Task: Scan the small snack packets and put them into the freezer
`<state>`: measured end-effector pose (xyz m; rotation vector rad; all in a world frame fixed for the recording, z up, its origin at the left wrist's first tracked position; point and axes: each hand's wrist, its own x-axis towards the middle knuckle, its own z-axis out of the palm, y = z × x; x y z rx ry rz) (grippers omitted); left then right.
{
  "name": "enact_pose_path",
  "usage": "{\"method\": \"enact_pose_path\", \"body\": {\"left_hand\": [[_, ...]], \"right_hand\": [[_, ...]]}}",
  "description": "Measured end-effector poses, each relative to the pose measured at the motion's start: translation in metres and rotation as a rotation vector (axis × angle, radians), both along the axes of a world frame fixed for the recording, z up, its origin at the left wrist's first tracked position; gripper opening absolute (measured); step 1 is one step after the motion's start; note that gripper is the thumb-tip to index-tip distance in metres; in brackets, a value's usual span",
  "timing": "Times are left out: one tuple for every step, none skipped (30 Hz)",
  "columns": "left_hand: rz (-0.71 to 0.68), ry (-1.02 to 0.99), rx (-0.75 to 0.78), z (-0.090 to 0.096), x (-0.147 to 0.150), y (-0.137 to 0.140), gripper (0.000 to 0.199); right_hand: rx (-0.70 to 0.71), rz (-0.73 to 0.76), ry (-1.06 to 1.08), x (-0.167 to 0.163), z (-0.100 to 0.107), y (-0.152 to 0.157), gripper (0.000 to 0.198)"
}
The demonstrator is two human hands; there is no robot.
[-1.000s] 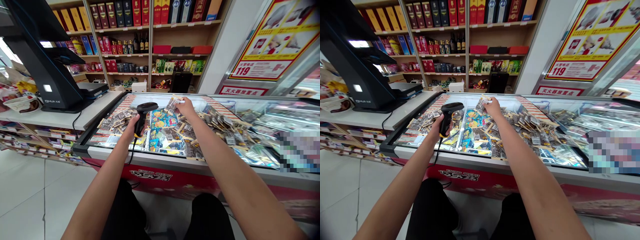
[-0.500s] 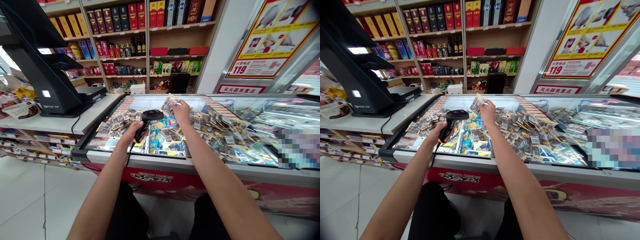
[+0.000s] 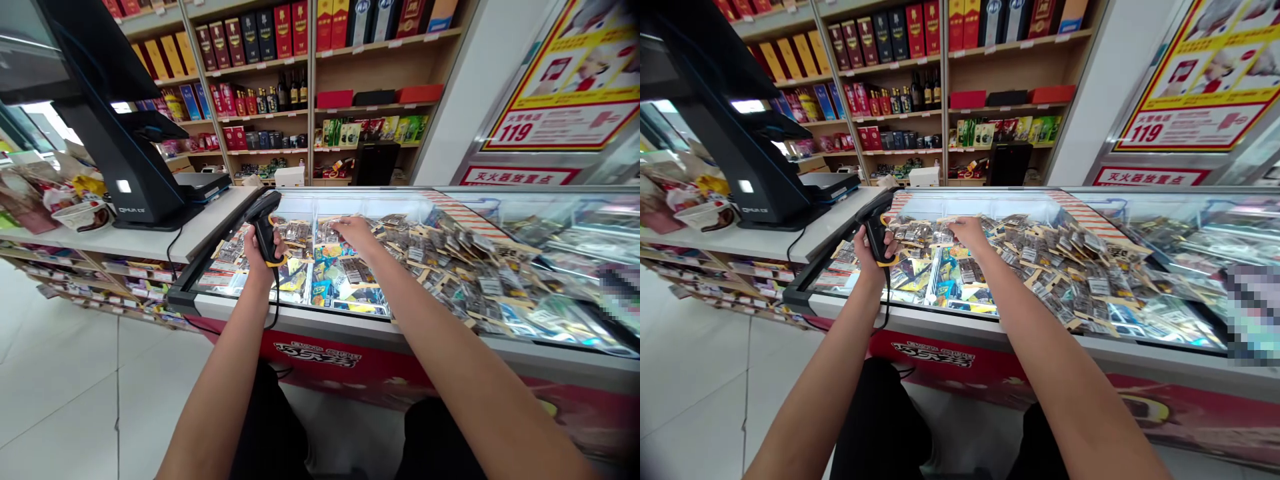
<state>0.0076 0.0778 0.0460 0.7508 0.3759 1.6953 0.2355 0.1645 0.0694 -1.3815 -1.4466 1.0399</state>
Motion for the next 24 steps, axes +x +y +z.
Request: {"method": "enact_pose_path", "body": {"left_hand": [[-0.001,-0.035,-0.003,0.000,-0.001,-0.001,0.053],[-0.004,-0.055,-0.008,0.000,-0.001,-0.001,0.054],[-0.005,-0.062,-0.011,0.000,-0.001,-0.001,0.054],[-0.006,-0.061,-0.012,0.000,0.000,-0.001,0.055],[-0.008,-0.056,-0.012,0.000,0.000,-0.001,0.055],[-0.008,-0.051,-0.010,0.000,0.001,-0.001,0.055],[-0.007,-0.047,-0.008,-0.001,0.002,0.000,0.055],[-0.003,-0.044,-0.007,-0.001,0.002,0.000,0.054],[0.004,-0.041,-0.007,-0.002,0.001,0.001,0.053],[0.015,-0.035,-0.010,-0.003,0.001,0.001,0.053],[0.031,-0.024,-0.017,-0.003,0.000,0.002,0.053],[0.049,-0.010,-0.027,-0.004,-0.001,0.003,0.054],[0.066,0.007,-0.039,-0.004,-0.002,0.003,0.054],[0.082,0.025,-0.049,-0.004,-0.002,0.004,0.055],[0.094,0.041,-0.055,-0.004,-0.002,0.004,0.056],[0.101,0.052,-0.058,-0.004,-0.003,0.004,0.056],[0.101,0.062,-0.059,-0.004,-0.002,0.004,0.057],[0.100,0.071,-0.061,-0.004,-0.002,0.004,0.057],[0.099,0.081,-0.063,-0.003,-0.002,0.004,0.058],[0.098,0.090,-0.065,-0.003,-0.001,0.003,0.059],[0.097,0.098,-0.064,-0.003,-0.001,0.003,0.059],[0.092,0.103,-0.060,-0.002,0.000,0.002,0.060],[0.085,0.105,-0.052,-0.002,0.000,0.002,0.061],[0.071,0.108,-0.043,-0.001,0.001,0.002,0.061]], "right_hand": [[-0.015,0.031,-0.002,-0.009,-0.001,0.000,0.017],[-0.020,0.054,0.000,-0.018,-0.002,0.000,0.019],[-0.016,0.072,0.002,-0.027,-0.003,0.002,0.020],[-0.011,0.088,0.001,-0.037,-0.003,0.004,0.021],[-0.006,0.101,0.000,-0.046,-0.002,0.007,0.020],[-0.001,0.111,-0.002,-0.055,-0.001,0.010,0.019],[0.002,0.122,-0.005,-0.064,0.001,0.013,0.018],[0.006,0.135,-0.008,-0.073,0.002,0.017,0.017],[0.010,0.149,-0.012,-0.081,0.003,0.020,0.017],[0.016,0.164,-0.021,-0.088,0.004,0.024,0.018],[0.024,0.177,-0.035,-0.094,0.005,0.027,0.020],[0.037,0.184,-0.057,-0.099,0.005,0.029,0.021],[0.053,0.184,-0.083,-0.103,0.004,0.031,0.022],[0.068,0.174,-0.109,-0.106,0.003,0.033,0.023],[0.095,0.156,-0.144,-0.107,0.001,0.034,0.024],[0.140,0.135,-0.193,-0.106,-0.001,0.034,0.024],[0.199,0.110,-0.256,-0.104,-0.003,0.035,0.022],[0.265,0.089,-0.330,-0.100,-0.005,0.036,0.020],[0.329,0.071,-0.410,-0.093,-0.007,0.038,0.023],[0.382,0.054,-0.494,-0.085,-0.008,0.041,0.029],[0.413,0.039,-0.575,-0.073,-0.009,0.045,0.035],[0.416,0.020,-0.648,-0.060,-0.009,0.050,0.039],[0.405,0.001,-0.723,-0.044,-0.009,0.055,0.042],[0.381,-0.022,-0.807,-0.027,-0.009,0.061,0.044]]}}
